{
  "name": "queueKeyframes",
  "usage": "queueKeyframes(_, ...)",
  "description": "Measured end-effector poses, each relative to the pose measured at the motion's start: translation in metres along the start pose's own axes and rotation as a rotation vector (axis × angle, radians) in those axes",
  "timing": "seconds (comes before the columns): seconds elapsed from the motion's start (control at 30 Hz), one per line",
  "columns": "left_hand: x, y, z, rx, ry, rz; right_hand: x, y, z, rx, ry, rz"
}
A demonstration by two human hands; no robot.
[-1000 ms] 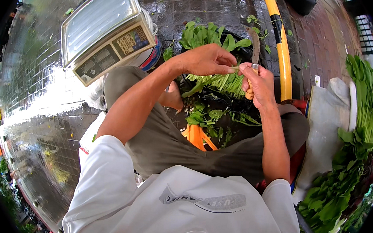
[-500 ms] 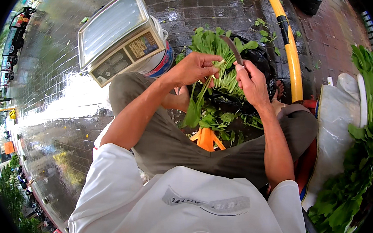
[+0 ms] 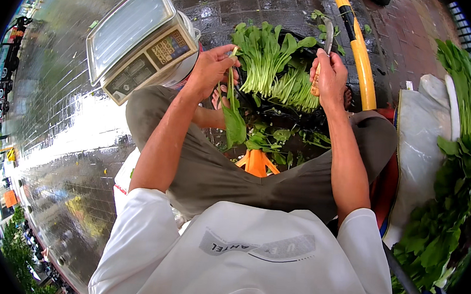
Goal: The person sits on a small stool on a wet sidewalk and trims the ends of leafy green vegetables using a knife. They gather the trimmed vegetables into bundles and place them into a green bucket. A digital scale and other produce are visible nearby.
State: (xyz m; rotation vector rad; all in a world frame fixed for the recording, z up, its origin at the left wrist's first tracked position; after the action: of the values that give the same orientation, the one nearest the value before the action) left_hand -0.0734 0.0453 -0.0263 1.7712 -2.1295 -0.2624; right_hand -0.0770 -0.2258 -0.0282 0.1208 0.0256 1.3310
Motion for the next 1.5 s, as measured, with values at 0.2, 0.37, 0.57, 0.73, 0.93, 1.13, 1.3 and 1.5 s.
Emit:
queueKeyframes(0.2, 0.008, -0.013, 0.028, -0.121, -0.02, -0.116, -0.029, -0.014, -0.037, 0.126, 0.015, -0.189)
queueKeyframes(0.37, 0.009, -0.037, 0.068, -0.205, -0.072, -0.254, -0.044, -0.022, -0.051, 0.177, 0.223, -0.258)
queueKeyframes(0.57, -0.001, -0.085, 0.131, -0.348, -0.161, -0.494, -0.086, -0.067, -0.075, 0.258, 0.446, -0.374)
queueKeyframes(0.73, -0.027, -0.106, 0.194, -0.44, -0.185, -0.794, -0.097, -0.103, -0.091, 0.349, 0.798, -0.342)
queueKeyframes(0.93, -0.027, -0.109, 0.207, -0.438, -0.396, -0.831, -0.109, -0.1, -0.121, 0.643, 1.153, -0.176)
queueKeyframes(1.13, -0.025, -0.119, 0.229, -0.355, -0.512, -0.749, -0.156, -0.123, -0.189, 0.676, 1.178, -0.215)
queueKeyframes(1.3, -0.029, -0.115, 0.235, -0.364, -0.516, -0.726, -0.164, -0.14, -0.214, 0.785, 1.142, -0.109)
queueKeyframes(1.5, -0.017, -0.115, 0.227, -0.401, -0.142, -0.687, -0.186, -0.147, -0.241, 0.612, 1.213, -0.394)
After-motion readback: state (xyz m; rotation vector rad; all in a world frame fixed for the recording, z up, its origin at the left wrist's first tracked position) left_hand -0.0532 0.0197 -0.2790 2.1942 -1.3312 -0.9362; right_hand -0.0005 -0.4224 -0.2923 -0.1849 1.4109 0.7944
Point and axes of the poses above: each hand's wrist, its own y-axis away from the middle knuckle, its own x-axis out of the palm, z = x × y, the point moved 1 cm from there along -y, towards the middle knuckle, and after that the axes turned 2 degrees about y, right-handed, at the moved point
